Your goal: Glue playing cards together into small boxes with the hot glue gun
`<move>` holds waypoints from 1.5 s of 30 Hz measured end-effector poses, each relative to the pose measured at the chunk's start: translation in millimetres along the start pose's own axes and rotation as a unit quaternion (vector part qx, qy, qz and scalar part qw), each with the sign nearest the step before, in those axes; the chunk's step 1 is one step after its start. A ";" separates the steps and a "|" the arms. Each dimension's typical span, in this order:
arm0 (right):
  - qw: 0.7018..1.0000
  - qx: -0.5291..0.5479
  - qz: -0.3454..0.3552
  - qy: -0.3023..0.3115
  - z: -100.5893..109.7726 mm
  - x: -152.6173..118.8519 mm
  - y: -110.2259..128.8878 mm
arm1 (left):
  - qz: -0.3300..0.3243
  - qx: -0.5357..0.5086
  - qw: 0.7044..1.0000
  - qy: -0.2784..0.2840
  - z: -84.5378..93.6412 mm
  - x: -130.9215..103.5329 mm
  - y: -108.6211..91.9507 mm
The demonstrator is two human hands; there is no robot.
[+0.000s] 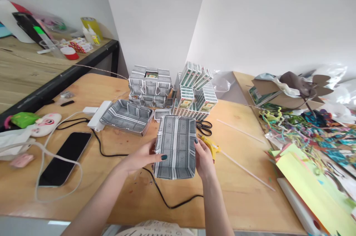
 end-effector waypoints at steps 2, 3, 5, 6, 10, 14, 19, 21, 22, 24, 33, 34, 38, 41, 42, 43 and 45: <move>1.000 -0.024 0.008 0.002 -1.8 -0.8 -2.1 | 0.018 -0.007 0.999 -0.038 3.0 -6.2 9.7; 0.999 -0.046 0.019 -0.007 -0.8 -1.7 -3.9 | 0.032 -0.013 0.998 -0.061 4.9 -8.7 13.5; 0.988 -0.125 0.052 -0.075 7.1 -5.0 -9.7 | 0.057 -0.020 0.992 -0.108 8.5 -12.2 18.6; 0.971 -0.180 0.070 -0.138 14.4 -7.4 -13.6 | 0.067 -0.021 0.989 -0.129 10.1 -13.2 20.0; 0.845 -0.366 0.085 -0.381 57.2 -18.6 -33.0 | 0.069 -0.059 0.980 -0.179 13.5 -12.2 22.6; 0.859 -0.343 -0.009 -0.380 97.9 -19.4 -49.7 | 0.067 -0.121 0.977 -0.160 13.8 -9.0 26.6; 0.928 -0.234 -0.059 -0.284 121.7 -6.7 -51.7 | 0.081 -0.163 0.973 -0.142 13.6 -8.9 31.2; 0.935 -0.231 -0.060 -0.264 124.1 -3.0 -49.5 | 0.085 -0.170 0.969 -0.155 14.2 -9.0 33.1; 0.936 -0.232 -0.057 -0.259 124.0 -2.0 -48.7 | 0.087 -0.175 0.967 -0.164 14.8 -8.9 34.1; 0.935 -0.235 -0.047 -0.262 122.3 -2.1 -48.1 | 0.088 -0.188 0.961 -0.181 16.4 -8.5 36.4; 0.936 -0.231 -0.030 -0.264 114.1 -8.3 -48.3 | 0.089 -0.219 0.958 -0.163 19.2 -8.7 40.7; 0.936 -0.229 -0.031 -0.265 114.5 -8.6 -47.5 | 0.089 -0.214 0.959 -0.163 18.6 -9.0 40.3; 0.941 -0.220 -0.041 -0.254 118.0 -9.6 -46.4 | 0.091 -0.194 0.963 -0.166 14.8 -10.4 38.9; 0.932 -0.236 -0.033 -0.272 119.5 -7.7 -47.6 | 0.099 -0.156 0.970 -0.156 9.8 -11.8 38.2; 0.925 -0.247 -0.026 -0.288 118.3 -6.1 -47.4 | 0.104 -0.131 0.974 -0.154 7.9 -12.3 37.9; 0.916 -0.261 -0.018 -0.303 115.5 -3.8 -46.2 | 0.108 -0.102 0.977 -0.153 6.2 -12.7 37.5; 0.906 -0.287 0.004 -0.311 103.4 2.4 -40.2 | 0.099 -0.043 0.983 -0.150 3.4 -12.8 36.5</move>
Point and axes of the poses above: each hand's wrist, its own x-axis towards the middle knuckle, its own z-axis out of the back of the hand, y = z × x, the point moved 1 cm from there along x, towards the middle knuckle, and after that the axes turned 12 degrees about -x, right-handed, at the moved point
